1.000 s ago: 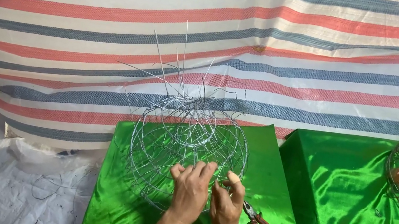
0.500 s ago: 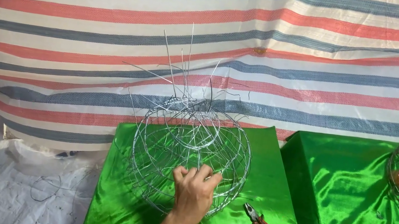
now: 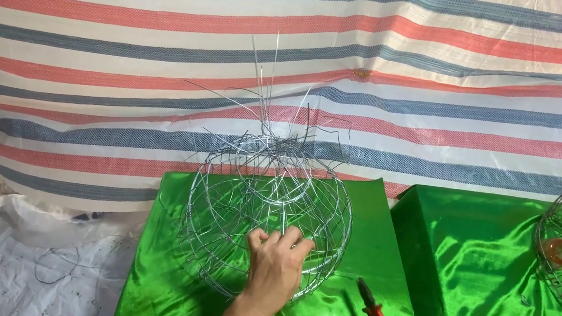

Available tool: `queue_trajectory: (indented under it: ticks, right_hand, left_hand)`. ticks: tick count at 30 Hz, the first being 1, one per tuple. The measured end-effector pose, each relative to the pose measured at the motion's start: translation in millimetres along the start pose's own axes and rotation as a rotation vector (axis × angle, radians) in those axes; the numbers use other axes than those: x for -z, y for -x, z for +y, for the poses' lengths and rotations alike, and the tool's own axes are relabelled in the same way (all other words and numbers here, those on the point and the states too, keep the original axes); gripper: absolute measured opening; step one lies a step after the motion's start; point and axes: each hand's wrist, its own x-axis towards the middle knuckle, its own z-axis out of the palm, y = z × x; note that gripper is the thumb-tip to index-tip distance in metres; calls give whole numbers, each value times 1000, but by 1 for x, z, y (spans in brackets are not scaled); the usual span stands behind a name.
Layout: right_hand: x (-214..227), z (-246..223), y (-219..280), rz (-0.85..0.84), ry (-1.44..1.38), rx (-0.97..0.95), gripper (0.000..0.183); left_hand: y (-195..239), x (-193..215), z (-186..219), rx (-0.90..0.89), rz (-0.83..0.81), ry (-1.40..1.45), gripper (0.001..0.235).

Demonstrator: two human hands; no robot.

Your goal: Connecting and securing wire joints on a wireframe structure using hands and pliers

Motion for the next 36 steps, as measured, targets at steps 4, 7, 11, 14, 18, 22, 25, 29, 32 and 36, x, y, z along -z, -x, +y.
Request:
queue_trajectory:
  ticks: [4, 7, 11, 14, 18, 22, 25, 29, 32, 36]
  right_hand:
    - [-29, -5, 40, -317, -898, -113, 58]
    - [-67, -55, 81, -798, -826, 263, 15]
    - [-99, -106, 114, -740, -990, -182, 52]
    - [-119, -119, 109, -903, -953, -34, 56]
    - [-132, -148, 115, -741, -972, -197, 47]
    - [-141, -149, 112, -694, -966, -224, 45]
    - [-147, -133, 101, -694, -992, -175, 44]
    - [-149, -131, 103, -733, -1046, -168, 45]
    - [-149, -144, 115, -699, -1078, -197, 43]
    - [-153, -136, 104, -766, -1067, -99, 38]
  left_hand:
    - [-1, 1, -1, -5, -8, 23, 17]
    - [-1, 0, -1, -9, -13, 9, 19]
    - [2, 3, -1, 13, 14, 27, 17]
    - [2, 1, -1, 16, 29, 23, 14]
    - [1, -1, 0, 10, 34, 10, 14]
    - [0, -1, 2, 19, 68, 26, 14]
    - [-1, 0, 1, 23, 68, 13, 15]
    - [-1, 4, 1, 35, 45, 21, 20]
    - [-1, 5, 2, 36, 42, 25, 20]
    - [0, 3, 2, 39, 50, 14, 14]
